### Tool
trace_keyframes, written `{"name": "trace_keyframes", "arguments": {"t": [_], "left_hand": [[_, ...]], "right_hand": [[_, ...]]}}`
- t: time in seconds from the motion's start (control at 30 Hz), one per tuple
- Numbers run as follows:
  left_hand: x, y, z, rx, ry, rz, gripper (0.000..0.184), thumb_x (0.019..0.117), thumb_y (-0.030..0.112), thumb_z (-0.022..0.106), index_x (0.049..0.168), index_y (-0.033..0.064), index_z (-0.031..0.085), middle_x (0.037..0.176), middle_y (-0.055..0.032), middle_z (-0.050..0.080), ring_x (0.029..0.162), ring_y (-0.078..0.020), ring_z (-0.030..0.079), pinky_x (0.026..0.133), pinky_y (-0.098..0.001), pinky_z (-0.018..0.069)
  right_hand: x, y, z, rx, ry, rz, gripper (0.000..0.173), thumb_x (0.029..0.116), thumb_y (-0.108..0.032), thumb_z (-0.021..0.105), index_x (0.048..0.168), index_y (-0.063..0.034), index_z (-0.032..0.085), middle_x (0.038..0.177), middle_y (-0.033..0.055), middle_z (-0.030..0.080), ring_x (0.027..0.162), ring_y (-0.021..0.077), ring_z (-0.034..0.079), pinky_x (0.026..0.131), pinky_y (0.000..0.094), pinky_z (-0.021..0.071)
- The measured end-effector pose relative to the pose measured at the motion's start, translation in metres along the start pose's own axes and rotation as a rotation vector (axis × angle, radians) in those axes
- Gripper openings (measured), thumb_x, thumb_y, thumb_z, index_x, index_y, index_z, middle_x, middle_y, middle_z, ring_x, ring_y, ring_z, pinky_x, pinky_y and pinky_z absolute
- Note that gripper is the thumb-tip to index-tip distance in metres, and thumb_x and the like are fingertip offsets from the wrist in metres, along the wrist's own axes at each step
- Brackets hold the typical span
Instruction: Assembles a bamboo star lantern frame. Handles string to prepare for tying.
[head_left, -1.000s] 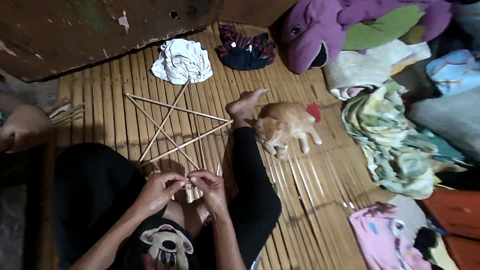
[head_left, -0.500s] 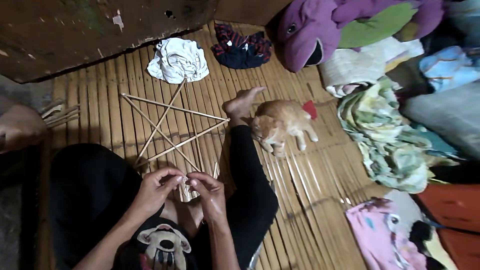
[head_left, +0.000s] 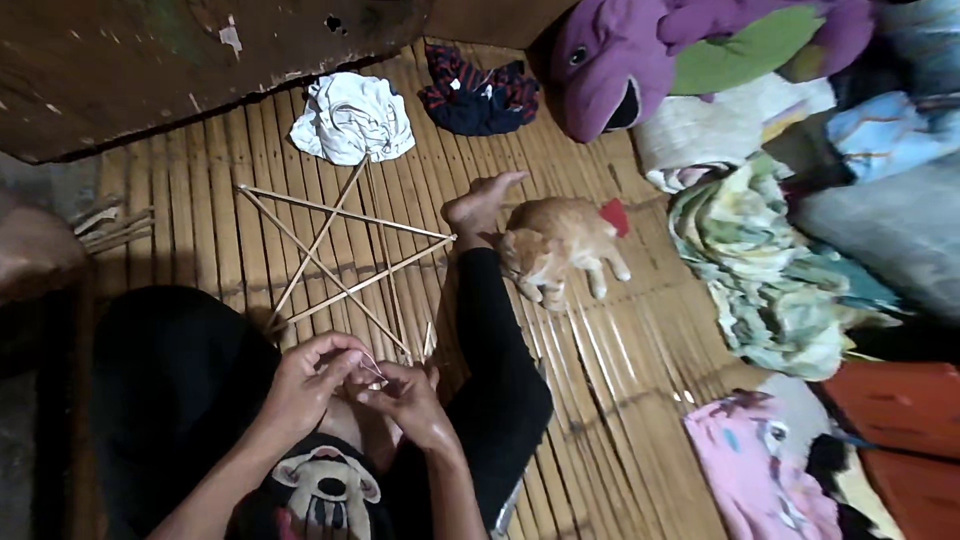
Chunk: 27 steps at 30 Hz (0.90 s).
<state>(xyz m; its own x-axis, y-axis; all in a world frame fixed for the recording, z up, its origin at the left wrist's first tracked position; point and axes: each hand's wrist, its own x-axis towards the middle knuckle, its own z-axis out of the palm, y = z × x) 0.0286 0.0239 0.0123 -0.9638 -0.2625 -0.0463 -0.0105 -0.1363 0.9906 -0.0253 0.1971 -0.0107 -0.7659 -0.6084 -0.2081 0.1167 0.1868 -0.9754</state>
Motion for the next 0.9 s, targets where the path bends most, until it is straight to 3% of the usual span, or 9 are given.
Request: {"name": "trace_keyframes", "arguments": {"t": [0.07,0.17,0.3,0.43,0.53,0.73,0.9], "left_hand": [[0.006,0.006,-0.006,-0.037,0.006,0.02,0.019,0.1023,0.009,0.052,0.099,0.0136,0.07,0.084,0.0107,0.073,0.074,-0.0006,0.067,0.071,-0.018,0.0574],[0.011,0.008,-0.017,-0.113,0.047,0.015,0.021,0.1029,0.012,0.052,0.097,0.0191,0.07,0.082,0.0102,0.073,0.074,-0.0019,0.069,0.073,-0.0189,0.0586],[0.012,-0.001,-0.025,-0.131,0.041,-0.013,0.021,0.1018,0.013,0.052,0.097,0.0187,0.072,0.088,0.0068,0.074,0.076,-0.004,0.069,0.076,-0.0202,0.0586],[0.01,-0.006,-0.018,-0.172,0.007,-0.058,0.019,0.1027,0.018,0.054,0.097,0.0192,0.072,0.094,0.0056,0.075,0.078,-0.0042,0.07,0.077,-0.0206,0.0589],[0.011,-0.005,-0.015,-0.186,0.012,-0.052,0.019,0.103,0.019,0.054,0.097,0.019,0.072,0.094,0.0043,0.075,0.078,-0.005,0.07,0.078,-0.0209,0.059],[0.016,0.011,-0.035,-0.29,0.056,-0.024,0.019,0.1034,0.028,0.057,0.098,0.027,0.075,0.096,0.0061,0.077,0.079,-0.0026,0.07,0.076,-0.0183,0.0577],[0.024,0.021,-0.057,-0.428,0.112,0.026,0.013,0.1005,0.029,0.063,0.099,0.0284,0.075,0.094,0.0091,0.074,0.082,-0.0012,0.068,0.077,-0.0181,0.0571]], "right_hand": [[-0.001,0.008,-0.021,-0.195,0.024,0.077,0.014,0.0902,-0.004,0.07,0.102,0.0032,0.073,0.094,0.0053,0.073,0.082,0.0035,0.068,0.077,0.023,0.0577],[-0.008,0.019,-0.065,-0.391,0.216,0.153,0.011,0.0906,-0.005,0.07,0.099,0.0019,0.073,0.089,0.0068,0.072,0.076,0.0085,0.067,0.073,0.0291,0.0573],[-0.03,0.02,-0.115,-0.23,0.368,-0.06,0.008,0.086,0.002,0.068,0.093,-0.0016,0.072,0.086,-0.0025,0.072,0.076,0.0005,0.066,0.071,0.0197,0.0577],[-0.031,0.016,-0.134,-0.175,0.465,-0.27,0.01,0.0906,-0.006,0.07,0.093,-0.0099,0.079,0.091,-0.0071,0.072,0.083,0.0007,0.066,0.076,0.0184,0.0567],[-0.028,0.01,-0.143,-0.228,0.453,-0.29,0.01,0.09,-0.006,0.07,0.095,-0.0063,0.078,0.092,-0.0048,0.071,0.086,0.0011,0.066,0.079,0.0185,0.0565],[-0.048,-0.017,-0.152,-0.139,0.347,-0.421,0.01,0.0939,-0.021,0.073,0.101,-0.0244,0.08,0.093,-0.0131,0.073,0.084,-0.0021,0.066,0.076,0.0155,0.0553],[-0.059,-0.033,-0.146,-0.306,0.31,-0.415,0.01,0.0932,-0.023,0.074,0.101,-0.0237,0.08,0.093,-0.014,0.071,0.087,-0.0022,0.065,0.081,0.0158,0.0556]]}}
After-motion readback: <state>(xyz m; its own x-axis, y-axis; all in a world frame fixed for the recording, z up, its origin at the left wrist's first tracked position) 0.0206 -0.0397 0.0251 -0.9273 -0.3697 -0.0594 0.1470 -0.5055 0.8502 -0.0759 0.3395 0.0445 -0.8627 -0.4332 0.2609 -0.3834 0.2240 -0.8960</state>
